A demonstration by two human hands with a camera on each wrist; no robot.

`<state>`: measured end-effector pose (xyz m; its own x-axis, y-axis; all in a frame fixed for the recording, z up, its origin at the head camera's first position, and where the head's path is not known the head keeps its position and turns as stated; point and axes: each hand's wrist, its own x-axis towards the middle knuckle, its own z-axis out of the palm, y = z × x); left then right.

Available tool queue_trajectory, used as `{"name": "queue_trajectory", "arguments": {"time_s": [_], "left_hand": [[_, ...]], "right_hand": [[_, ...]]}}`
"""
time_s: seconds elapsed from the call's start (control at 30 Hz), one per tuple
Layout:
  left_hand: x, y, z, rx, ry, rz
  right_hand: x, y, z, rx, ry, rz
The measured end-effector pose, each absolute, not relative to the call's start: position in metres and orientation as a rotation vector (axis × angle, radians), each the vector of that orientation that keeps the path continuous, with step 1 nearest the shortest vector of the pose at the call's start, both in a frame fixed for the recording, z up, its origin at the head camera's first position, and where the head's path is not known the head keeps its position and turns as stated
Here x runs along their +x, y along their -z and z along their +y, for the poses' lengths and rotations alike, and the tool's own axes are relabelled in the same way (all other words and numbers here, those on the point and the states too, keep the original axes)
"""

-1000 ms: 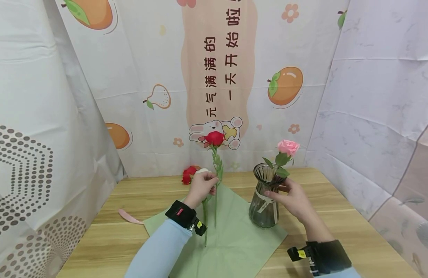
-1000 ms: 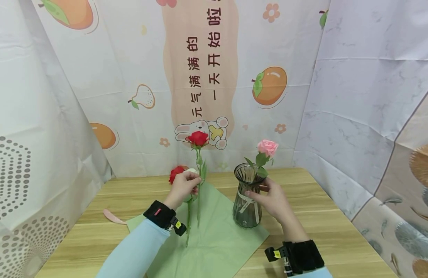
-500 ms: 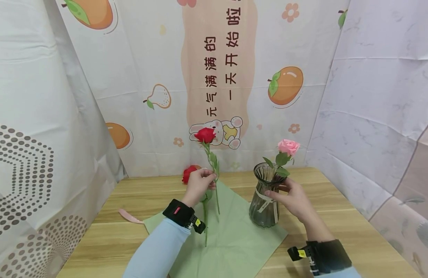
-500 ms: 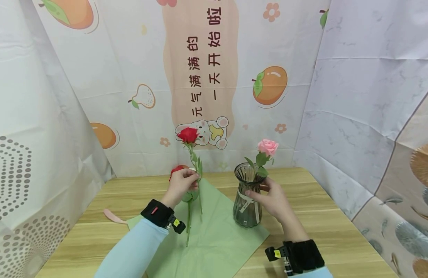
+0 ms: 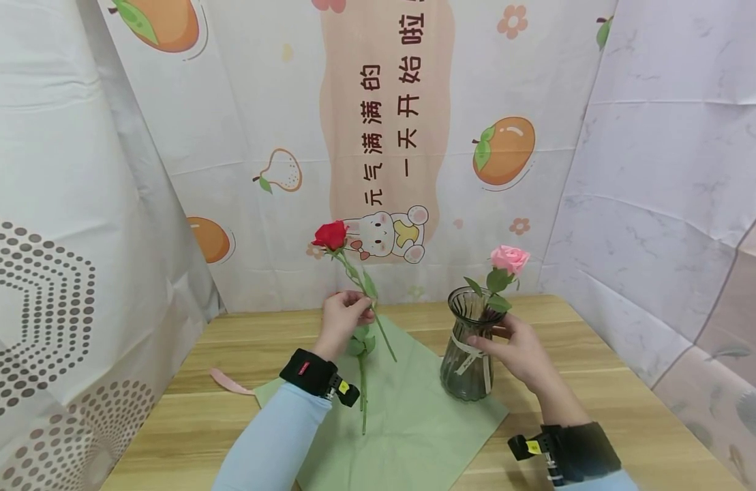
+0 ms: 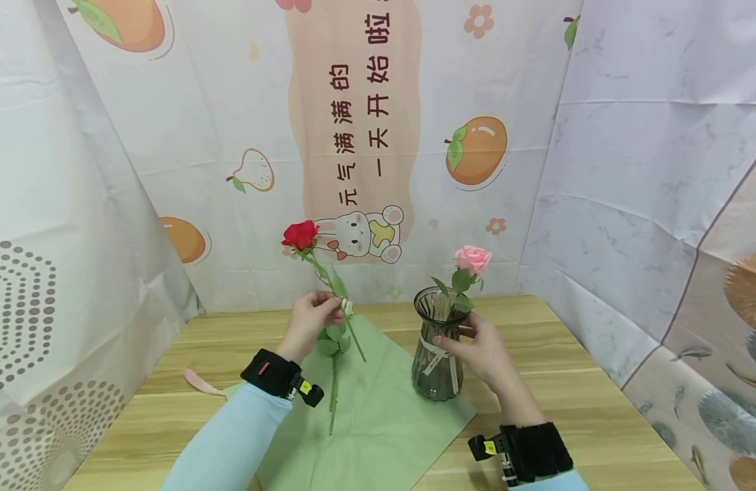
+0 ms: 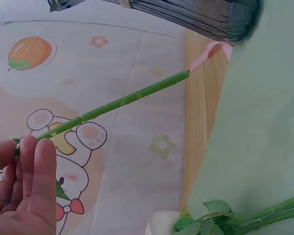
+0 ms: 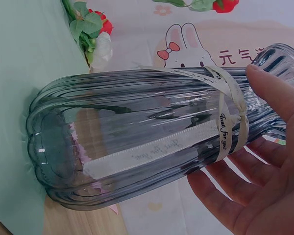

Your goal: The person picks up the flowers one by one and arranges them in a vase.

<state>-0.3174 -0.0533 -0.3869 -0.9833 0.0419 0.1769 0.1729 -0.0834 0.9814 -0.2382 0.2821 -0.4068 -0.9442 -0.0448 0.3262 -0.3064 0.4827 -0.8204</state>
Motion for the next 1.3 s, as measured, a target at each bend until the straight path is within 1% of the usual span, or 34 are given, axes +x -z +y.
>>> {"name": "queue_trajectory", "arguments": {"time_s": [0.63, 0.9, 1.3], "left_hand": [[-0.322, 0.379, -0.071, -0.195, 2.236, -2.004], [-0.322, 0.369, -0.076, -0.220, 2.232, -1.952], [-0.317, 0.352, -0.071, -0.228, 2.238, -1.942]], "right_hand": [[-0.238, 0.408, 0.282, 0.297, -1.452, -2.469], [-0.238, 0.406, 0.282, 0.300, -1.467, -2.470], [-0.238, 0.406, 0.282, 0.298, -1.474, -2.470]]}}
